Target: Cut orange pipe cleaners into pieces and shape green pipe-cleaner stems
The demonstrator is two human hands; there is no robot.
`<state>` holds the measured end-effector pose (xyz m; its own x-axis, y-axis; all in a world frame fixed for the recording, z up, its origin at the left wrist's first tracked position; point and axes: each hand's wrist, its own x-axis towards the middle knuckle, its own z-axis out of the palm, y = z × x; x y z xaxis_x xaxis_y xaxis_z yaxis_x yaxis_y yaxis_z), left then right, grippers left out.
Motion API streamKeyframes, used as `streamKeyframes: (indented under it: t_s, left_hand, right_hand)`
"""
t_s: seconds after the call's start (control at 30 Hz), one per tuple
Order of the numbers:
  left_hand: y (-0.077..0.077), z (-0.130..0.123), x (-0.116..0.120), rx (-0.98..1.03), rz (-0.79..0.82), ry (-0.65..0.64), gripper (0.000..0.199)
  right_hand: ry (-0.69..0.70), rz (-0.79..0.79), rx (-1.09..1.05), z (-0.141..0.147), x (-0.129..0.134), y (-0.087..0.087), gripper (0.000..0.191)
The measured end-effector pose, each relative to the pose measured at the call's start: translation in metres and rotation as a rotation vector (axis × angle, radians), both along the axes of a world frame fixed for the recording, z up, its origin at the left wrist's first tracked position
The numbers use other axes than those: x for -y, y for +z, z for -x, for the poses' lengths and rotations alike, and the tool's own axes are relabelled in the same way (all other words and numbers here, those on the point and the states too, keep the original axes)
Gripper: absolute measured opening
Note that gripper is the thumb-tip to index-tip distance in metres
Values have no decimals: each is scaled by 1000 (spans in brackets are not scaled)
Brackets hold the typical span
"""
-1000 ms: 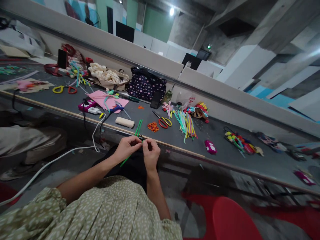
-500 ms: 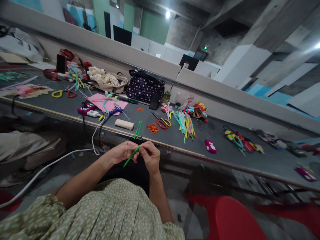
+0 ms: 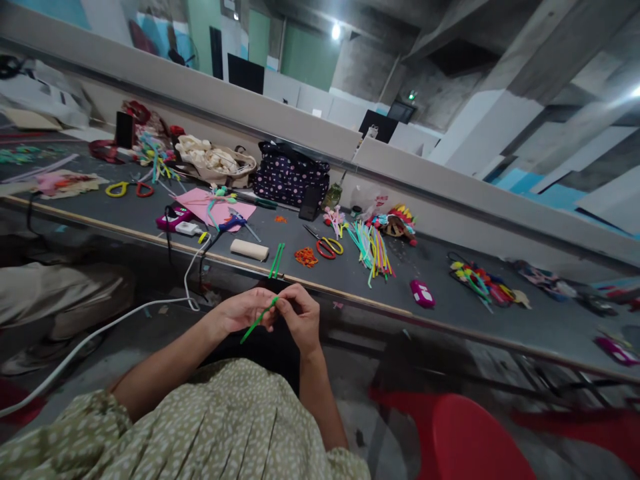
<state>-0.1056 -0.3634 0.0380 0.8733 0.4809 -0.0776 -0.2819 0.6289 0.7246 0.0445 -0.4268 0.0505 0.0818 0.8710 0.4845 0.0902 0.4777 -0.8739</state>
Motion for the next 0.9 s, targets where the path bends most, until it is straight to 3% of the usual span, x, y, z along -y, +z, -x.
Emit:
streamKeyframes:
  t_s: [0.27,0.57,0.9]
  left_hand:
    - [2,-4,-1,-45,-78,132,23]
    - [11,-12,7,-96,-194,406,22]
    - [17,-18,16,-195,-534,689,23]
  right_hand:
    - [-67,109,-17,-1,0,-1,19]
    - [-139,117,-111,2,-3,-3,22]
    - [-197,64,-101,2,-2,-1,17]
